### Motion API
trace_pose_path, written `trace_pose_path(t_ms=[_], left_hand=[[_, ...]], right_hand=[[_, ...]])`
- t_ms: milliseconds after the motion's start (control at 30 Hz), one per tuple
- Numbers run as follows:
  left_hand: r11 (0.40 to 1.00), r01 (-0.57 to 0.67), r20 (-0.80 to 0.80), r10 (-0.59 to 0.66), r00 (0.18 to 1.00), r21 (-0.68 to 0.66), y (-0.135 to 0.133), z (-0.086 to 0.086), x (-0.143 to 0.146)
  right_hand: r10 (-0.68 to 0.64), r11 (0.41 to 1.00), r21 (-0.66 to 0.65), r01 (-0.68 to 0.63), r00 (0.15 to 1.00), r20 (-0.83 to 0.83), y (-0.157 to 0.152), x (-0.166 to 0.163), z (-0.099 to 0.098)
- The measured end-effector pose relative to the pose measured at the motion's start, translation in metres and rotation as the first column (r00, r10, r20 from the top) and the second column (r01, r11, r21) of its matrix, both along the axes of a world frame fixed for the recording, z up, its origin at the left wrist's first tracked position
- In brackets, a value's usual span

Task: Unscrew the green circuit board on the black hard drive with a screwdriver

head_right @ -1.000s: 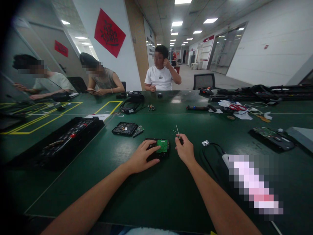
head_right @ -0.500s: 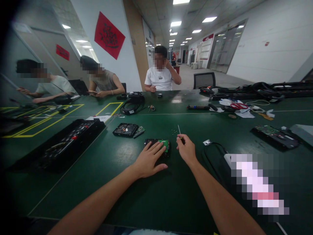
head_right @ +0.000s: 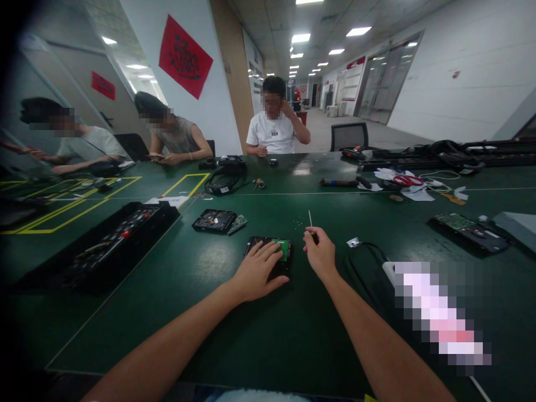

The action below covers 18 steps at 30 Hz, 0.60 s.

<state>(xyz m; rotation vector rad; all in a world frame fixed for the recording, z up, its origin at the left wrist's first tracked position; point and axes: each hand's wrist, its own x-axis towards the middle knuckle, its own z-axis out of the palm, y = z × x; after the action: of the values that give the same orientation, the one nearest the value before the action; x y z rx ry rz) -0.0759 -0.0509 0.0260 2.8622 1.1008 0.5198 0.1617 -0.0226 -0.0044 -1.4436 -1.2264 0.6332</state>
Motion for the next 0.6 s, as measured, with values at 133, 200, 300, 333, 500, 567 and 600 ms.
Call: trace_pose_path(t_ms=[133, 200, 300, 333, 500, 567, 600], left_hand=[[0.998, -0.058, 0.072, 0.057, 0.996, 0.014, 0.002, 0.002, -0.002], [0.995, -0.093, 0.097, 0.091, 0.991, 0.023, 0.001, 0.001, -0.006], [0.996, -0.079, 0.083, 0.075, 0.994, 0.043, 0.001, -0.002, -0.014], [0.996, -0.067, 0.065, 0.063, 0.996, 0.058, 0.001, -0.003, -0.017], [0.996, -0.055, 0.036, 0.053, 0.998, 0.076, 0.006, -0.007, -0.025], [0.997, -0.052, 0.036, 0.050, 0.998, 0.064, 0.008, -0.008, -0.025], [0.997, -0.053, 0.040, 0.051, 0.998, 0.059, 0.008, -0.009, -0.025]], right_hand=[[0.024, 1.000, 0.004, -0.024, 0.999, -0.032, -0.001, 0.000, 0.002], [0.035, 0.999, 0.004, -0.035, 0.999, -0.032, -0.002, 0.001, 0.005], [0.099, 0.995, -0.026, -0.097, 0.992, 0.084, -0.004, 0.002, 0.011], [0.138, 0.990, -0.037, -0.134, 0.978, 0.155, -0.005, 0.001, 0.013], [0.246, 0.960, -0.009, -0.279, 0.832, 0.497, -0.004, -0.013, 0.018], [0.267, 0.951, -0.017, -0.310, 0.787, 0.556, -0.002, -0.019, 0.017], [0.284, 0.943, -0.023, -0.331, 0.771, 0.571, -0.001, -0.021, 0.015]])
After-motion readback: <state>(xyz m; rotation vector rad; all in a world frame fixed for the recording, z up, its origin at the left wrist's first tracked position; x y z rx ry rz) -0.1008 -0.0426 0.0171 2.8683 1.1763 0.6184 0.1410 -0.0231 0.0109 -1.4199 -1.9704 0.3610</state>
